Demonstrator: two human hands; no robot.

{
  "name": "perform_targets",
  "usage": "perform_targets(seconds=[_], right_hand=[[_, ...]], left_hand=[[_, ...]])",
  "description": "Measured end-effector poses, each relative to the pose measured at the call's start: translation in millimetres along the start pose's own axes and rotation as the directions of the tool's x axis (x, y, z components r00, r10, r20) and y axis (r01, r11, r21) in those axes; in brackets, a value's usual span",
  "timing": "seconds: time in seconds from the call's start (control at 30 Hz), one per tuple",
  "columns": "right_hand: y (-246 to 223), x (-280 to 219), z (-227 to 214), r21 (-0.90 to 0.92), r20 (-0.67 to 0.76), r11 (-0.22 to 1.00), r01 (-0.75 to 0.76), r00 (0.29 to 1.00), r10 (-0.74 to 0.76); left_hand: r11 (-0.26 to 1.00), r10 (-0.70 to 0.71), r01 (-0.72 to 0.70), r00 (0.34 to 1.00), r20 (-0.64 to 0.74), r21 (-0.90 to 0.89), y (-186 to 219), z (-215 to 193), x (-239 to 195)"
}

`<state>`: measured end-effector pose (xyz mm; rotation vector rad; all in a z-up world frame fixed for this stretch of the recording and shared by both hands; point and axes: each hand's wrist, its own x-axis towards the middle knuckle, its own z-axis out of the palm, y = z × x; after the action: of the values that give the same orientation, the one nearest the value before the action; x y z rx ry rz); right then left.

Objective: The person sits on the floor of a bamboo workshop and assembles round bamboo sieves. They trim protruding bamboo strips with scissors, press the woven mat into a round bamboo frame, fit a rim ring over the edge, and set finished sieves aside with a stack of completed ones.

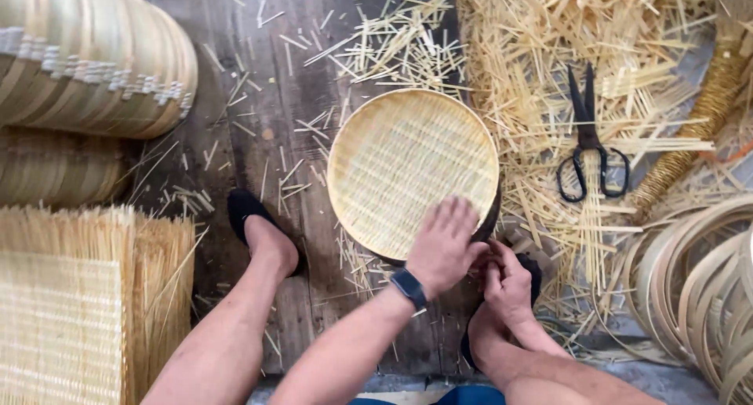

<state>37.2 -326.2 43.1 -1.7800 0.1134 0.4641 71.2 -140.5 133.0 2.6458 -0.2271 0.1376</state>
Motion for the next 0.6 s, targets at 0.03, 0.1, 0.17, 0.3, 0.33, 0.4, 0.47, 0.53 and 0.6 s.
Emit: perform_targets(seconds=[0.03, 0.1, 0.17, 0.3, 0.33, 0.4, 0.47, 0.53, 0.6], right_hand=[[2, -1, -1, -0.001, 0.010, 1.000, 0.008, 1.000, -0.008], [6, 2, 1, -0.141, -0.010, 0.960, 0.242, 0.969, -0.246], [3, -7, -2, -0.121, -0.026, 0.980, 0.156, 0.987, -0.160], [19, -1, 4, -0.068, -0.026, 0.996, 0.054, 0.998, -0.056], [18, -2, 6, -0.062, -0.003, 0.996, 0.072, 0.997, -0.072], [19, -1, 8, -0.046, -0.006, 0.998, 0.038, 0.999, -0.039], [38, 4, 8, -0.031, 0.005, 0.998, 0.058, 0.998, -0.058], [60, 9, 7, -0.014, 0.006, 0.997, 0.070, 0.998, -0.070], [85, 15, 6, 0.035, -0.012, 0.997, 0.065, 0.998, -0.065]], left_hand=[[1.000, -0.007, 0.007, 1.000, -0.008, 0.006, -4, 7, -12], [0.990, 0.020, -0.028, 0.998, 0.058, 0.140, -15, 18, -32], [0.986, 0.064, -0.077, 0.993, 0.095, 0.149, -40, 2, -46], [0.852, 0.388, -0.379, 0.920, 0.051, 0.362, -126, -95, -35], [0.850, 0.373, -0.361, 0.927, 0.044, 0.384, -150, -125, -24], [0.746, 0.254, -0.428, 0.891, 0.376, 0.511, -195, -184, -4], [0.612, 0.232, -0.349, 0.937, 0.260, 0.710, -202, -270, 5], [0.448, 0.241, -0.245, 0.959, 0.148, 0.860, -231, -338, 9], [0.412, 0.096, 0.076, 0.987, -0.126, 0.908, -281, -389, 8]])
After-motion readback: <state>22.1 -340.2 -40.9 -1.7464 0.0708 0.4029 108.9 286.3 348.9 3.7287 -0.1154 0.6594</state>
